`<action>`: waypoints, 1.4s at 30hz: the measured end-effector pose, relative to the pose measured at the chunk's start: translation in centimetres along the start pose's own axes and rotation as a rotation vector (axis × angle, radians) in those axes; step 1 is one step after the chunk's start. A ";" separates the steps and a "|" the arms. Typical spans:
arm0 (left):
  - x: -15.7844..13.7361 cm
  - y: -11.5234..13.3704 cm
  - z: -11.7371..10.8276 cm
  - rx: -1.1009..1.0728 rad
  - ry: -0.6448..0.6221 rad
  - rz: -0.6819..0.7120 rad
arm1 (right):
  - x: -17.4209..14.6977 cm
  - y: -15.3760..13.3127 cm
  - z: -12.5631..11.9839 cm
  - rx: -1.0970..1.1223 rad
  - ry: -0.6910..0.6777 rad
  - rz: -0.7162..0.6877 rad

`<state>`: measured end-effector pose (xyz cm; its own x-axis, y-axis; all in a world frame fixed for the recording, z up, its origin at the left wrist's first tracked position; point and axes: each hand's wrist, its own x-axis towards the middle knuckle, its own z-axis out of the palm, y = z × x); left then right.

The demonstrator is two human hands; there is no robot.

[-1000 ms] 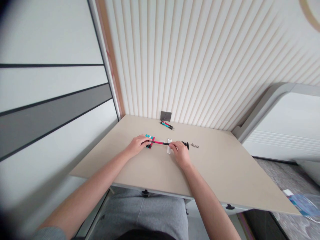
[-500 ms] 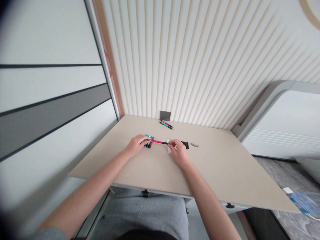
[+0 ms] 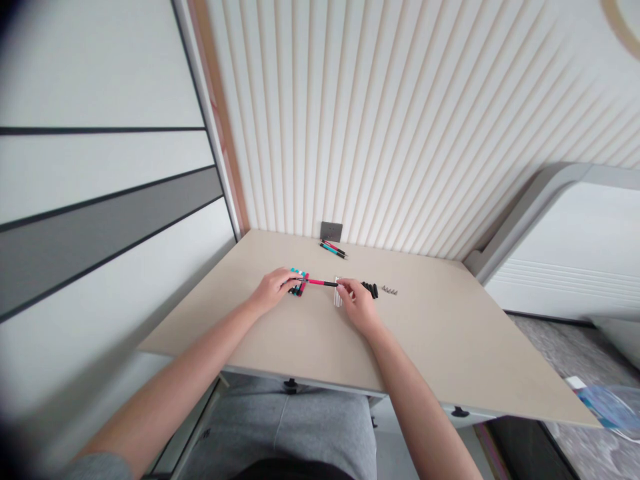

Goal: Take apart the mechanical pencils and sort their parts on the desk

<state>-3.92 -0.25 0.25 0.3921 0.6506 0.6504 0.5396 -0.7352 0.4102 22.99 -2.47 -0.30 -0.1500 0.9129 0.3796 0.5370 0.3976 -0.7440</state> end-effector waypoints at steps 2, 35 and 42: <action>0.0 0.0 0.0 -0.001 0.001 -0.001 | 0.0 0.1 0.0 -0.003 -0.030 0.005; -0.1 -0.1 0.3 -0.048 -0.072 -0.036 | -0.8 12.5 -12.8 -0.563 0.149 0.007; -0.1 -0.1 0.3 -0.041 -0.071 -0.032 | -1.5 13.2 -12.4 -0.640 0.008 0.062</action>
<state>-3.81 -0.19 -0.01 0.4282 0.6846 0.5899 0.5222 -0.7202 0.4568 40.61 0.23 -3.83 -0.0981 0.9308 0.3520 0.9341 0.2082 -0.2902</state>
